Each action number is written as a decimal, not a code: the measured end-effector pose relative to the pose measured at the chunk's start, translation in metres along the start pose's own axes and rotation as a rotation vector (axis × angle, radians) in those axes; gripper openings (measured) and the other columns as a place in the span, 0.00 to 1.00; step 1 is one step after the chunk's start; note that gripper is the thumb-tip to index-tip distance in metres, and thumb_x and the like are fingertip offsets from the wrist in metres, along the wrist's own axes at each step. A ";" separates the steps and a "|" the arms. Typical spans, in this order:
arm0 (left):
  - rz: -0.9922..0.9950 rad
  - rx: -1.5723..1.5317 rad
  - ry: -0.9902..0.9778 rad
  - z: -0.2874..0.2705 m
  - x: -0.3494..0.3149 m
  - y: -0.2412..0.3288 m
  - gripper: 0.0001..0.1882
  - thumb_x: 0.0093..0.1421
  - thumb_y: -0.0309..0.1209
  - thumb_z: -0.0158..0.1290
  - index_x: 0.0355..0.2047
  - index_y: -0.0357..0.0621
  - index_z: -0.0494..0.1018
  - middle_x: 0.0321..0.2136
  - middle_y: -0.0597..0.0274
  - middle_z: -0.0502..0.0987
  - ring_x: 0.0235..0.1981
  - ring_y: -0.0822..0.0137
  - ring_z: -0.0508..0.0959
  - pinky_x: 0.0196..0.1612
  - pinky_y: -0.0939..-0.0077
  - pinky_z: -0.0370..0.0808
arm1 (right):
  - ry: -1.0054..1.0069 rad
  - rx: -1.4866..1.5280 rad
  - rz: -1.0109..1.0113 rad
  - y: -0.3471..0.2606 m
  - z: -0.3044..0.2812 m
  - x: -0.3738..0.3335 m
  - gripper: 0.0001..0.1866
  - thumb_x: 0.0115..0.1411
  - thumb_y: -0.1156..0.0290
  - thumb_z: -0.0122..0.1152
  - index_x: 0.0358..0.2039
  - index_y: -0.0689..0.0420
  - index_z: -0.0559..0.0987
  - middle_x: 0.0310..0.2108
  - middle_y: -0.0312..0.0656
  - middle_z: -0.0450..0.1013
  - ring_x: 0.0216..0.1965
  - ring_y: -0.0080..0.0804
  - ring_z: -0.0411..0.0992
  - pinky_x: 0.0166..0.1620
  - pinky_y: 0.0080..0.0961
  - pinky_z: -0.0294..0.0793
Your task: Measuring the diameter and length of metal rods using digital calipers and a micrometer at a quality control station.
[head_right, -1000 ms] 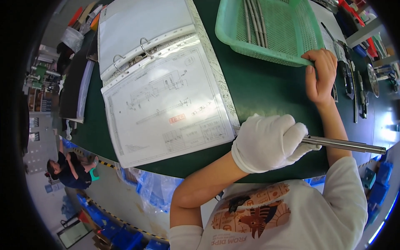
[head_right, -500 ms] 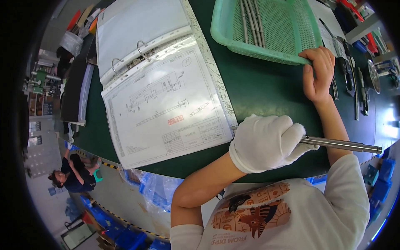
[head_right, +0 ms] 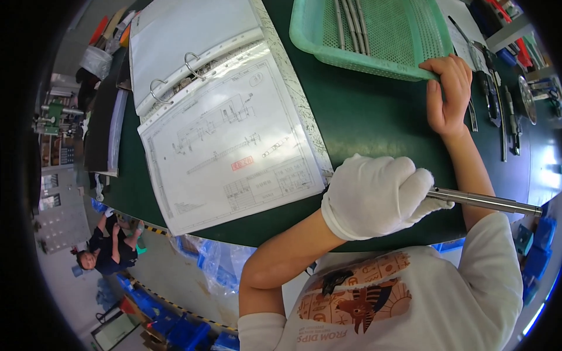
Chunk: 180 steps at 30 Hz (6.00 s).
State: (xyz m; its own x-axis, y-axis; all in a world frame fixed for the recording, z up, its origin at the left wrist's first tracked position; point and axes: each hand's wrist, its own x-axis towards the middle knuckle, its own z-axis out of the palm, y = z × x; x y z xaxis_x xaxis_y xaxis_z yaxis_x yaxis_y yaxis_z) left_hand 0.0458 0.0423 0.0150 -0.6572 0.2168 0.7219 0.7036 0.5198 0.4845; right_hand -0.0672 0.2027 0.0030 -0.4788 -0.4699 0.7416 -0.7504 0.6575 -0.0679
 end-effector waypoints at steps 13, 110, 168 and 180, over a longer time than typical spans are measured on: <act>-0.006 0.039 0.010 0.002 0.000 -0.002 0.17 0.41 0.43 0.56 0.12 0.49 0.60 0.10 0.68 0.55 0.08 0.70 0.63 0.09 0.77 0.57 | 0.017 -0.009 -0.015 0.002 0.001 0.000 0.10 0.46 0.71 0.44 0.27 0.62 0.70 0.25 0.44 0.67 0.30 0.41 0.64 0.46 0.33 0.57; -0.273 0.044 0.307 -0.029 0.009 -0.014 0.10 0.46 0.35 0.54 0.17 0.45 0.66 0.12 0.62 0.64 0.10 0.62 0.67 0.12 0.71 0.63 | 0.186 0.168 0.222 -0.014 -0.035 -0.011 0.14 0.52 0.73 0.45 0.38 0.66 0.69 0.38 0.46 0.67 0.42 0.35 0.63 0.49 0.28 0.57; -0.566 -0.070 -0.903 0.006 0.071 0.018 0.18 0.53 0.43 0.43 0.24 0.41 0.72 0.18 0.52 0.72 0.23 0.56 0.73 0.30 0.68 0.68 | -0.377 -0.512 0.994 0.144 -0.191 -0.165 0.25 0.43 0.72 0.46 0.46 0.57 0.63 0.42 0.51 0.66 0.45 0.48 0.63 0.45 0.34 0.63; -0.672 -0.738 -0.531 -0.016 0.034 -0.012 0.17 0.54 0.41 0.48 0.17 0.39 0.70 0.11 0.65 0.68 0.13 0.74 0.67 0.20 0.80 0.64 | -0.023 -0.204 1.084 0.208 -0.208 -0.173 0.19 0.54 0.55 0.50 0.24 0.60 0.76 0.15 0.37 0.67 0.14 0.18 0.59 0.17 0.18 0.55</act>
State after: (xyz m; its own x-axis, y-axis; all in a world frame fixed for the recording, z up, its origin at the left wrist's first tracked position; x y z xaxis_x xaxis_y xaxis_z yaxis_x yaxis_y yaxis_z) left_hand 0.0195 0.0297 0.0416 -0.8703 0.4924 -0.0114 0.0358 0.0863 0.9956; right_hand -0.0457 0.5432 -0.0001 -0.8477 0.4049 0.3428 0.1605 0.8116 -0.5618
